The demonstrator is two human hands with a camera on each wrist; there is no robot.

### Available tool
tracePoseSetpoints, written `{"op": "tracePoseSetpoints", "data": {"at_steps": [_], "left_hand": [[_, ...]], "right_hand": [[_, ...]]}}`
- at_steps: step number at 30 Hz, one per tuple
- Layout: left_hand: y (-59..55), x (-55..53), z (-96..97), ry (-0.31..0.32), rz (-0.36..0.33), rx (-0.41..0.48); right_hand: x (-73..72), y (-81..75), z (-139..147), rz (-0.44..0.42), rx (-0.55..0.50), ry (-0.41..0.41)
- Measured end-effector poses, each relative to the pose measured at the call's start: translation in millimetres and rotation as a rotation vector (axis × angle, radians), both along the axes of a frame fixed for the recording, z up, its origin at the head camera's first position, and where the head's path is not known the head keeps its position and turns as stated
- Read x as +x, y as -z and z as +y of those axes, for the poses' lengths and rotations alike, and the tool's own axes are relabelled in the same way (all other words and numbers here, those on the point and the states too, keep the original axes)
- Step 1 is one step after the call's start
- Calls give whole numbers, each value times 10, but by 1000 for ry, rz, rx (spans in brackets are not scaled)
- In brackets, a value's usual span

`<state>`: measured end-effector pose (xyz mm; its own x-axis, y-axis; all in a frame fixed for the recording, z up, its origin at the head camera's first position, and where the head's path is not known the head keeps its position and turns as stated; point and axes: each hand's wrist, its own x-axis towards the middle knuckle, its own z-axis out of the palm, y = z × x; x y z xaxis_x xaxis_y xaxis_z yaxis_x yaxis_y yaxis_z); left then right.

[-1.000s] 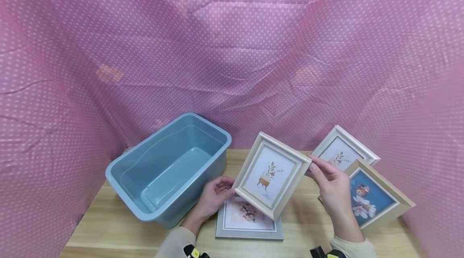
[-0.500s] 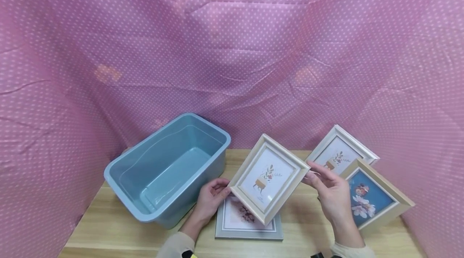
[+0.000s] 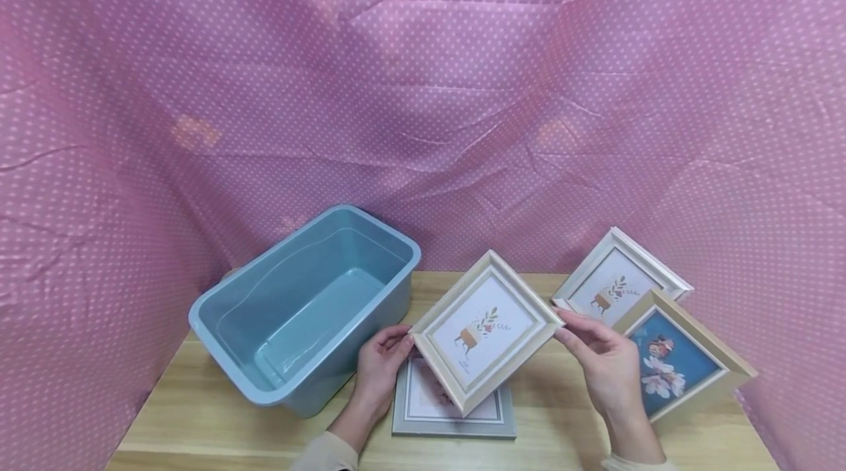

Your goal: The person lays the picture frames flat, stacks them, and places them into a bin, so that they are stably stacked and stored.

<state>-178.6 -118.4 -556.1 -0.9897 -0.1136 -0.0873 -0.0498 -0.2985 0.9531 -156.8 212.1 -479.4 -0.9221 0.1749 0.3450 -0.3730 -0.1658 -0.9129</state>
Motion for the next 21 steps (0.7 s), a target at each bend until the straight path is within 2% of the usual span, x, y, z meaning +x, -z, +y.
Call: {"op": "tracePoseSetpoints", "data": {"at_steps": [4, 12, 18, 21], "left_hand": [[-37, 17, 43, -43, -35, 47], [-57, 27, 79, -147, -60, 76], [-66, 31, 78, -203, -51, 85], [-74, 32, 75, -224, -47, 74]], "right_hand": [[27, 41, -8, -32, 31, 55], [95, 152, 21, -2, 86, 17], [144, 250, 20, 15, 149, 53], [169, 275, 21, -4, 160, 40]]}}
